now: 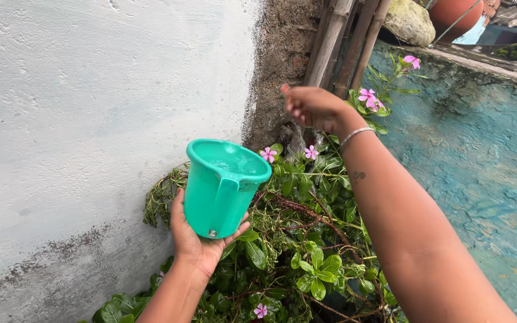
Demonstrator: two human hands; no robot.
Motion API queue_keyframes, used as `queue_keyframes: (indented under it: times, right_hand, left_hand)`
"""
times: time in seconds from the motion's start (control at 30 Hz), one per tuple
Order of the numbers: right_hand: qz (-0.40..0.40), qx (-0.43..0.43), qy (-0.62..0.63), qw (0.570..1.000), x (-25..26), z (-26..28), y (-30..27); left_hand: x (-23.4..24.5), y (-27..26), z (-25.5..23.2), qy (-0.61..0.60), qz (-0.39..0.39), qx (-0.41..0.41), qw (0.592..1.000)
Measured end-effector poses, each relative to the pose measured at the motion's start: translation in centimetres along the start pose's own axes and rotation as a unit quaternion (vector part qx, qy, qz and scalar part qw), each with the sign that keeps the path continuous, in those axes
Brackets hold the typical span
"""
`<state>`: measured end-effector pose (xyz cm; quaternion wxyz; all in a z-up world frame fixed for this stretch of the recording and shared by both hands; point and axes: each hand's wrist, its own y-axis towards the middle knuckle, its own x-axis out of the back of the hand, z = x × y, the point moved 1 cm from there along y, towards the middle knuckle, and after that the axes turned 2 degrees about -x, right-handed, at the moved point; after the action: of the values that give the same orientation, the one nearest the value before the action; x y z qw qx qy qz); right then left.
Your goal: The person holds a mug of water and sprinkles water onto a flowering plant by hand, removes dried stems from the plant by hand, and pours water over the foliage.
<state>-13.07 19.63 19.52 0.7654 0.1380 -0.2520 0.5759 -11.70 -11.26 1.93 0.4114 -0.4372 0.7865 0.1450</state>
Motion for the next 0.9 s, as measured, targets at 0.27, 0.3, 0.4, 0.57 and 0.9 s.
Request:
queue_keyframes:
  times: [0.27, 0.3, 0.4, 0.57, 0.9]
  right_hand:
    - [-0.050, 0.144, 0.176, 0.972, 3.4, -4.6, 0.8]
    - [-0.053, 0.141, 0.176, 0.973, 3.6, -4.3, 0.4]
    - [-0.135, 0.083, -0.187, 0.969, 2.2, -1.8, -1.8]
    - [0.040, 0.179, -0.138, 0.973, -4.6, 4.8, -6.6]
    - [0.375, 0.358, -0.292, 0.803, -12.5, -4.2, 6.0]
  left_hand:
    - [0.0, 0.3, 0.3, -0.005, 0.013, 0.010, 1.000]
    - [-0.1, 0.3, 0.6, 0.000, 0.024, 0.009, 1.000]
    - [-0.6, 0.8, 0.9, -0.010, 0.012, 0.026, 1.000]
    - [-1.5, 1.1, 1.4, -0.018, 0.041, 0.026, 0.999]
    - [-2.2, 0.4, 0.9, 0.019, 0.023, 0.022, 0.999]
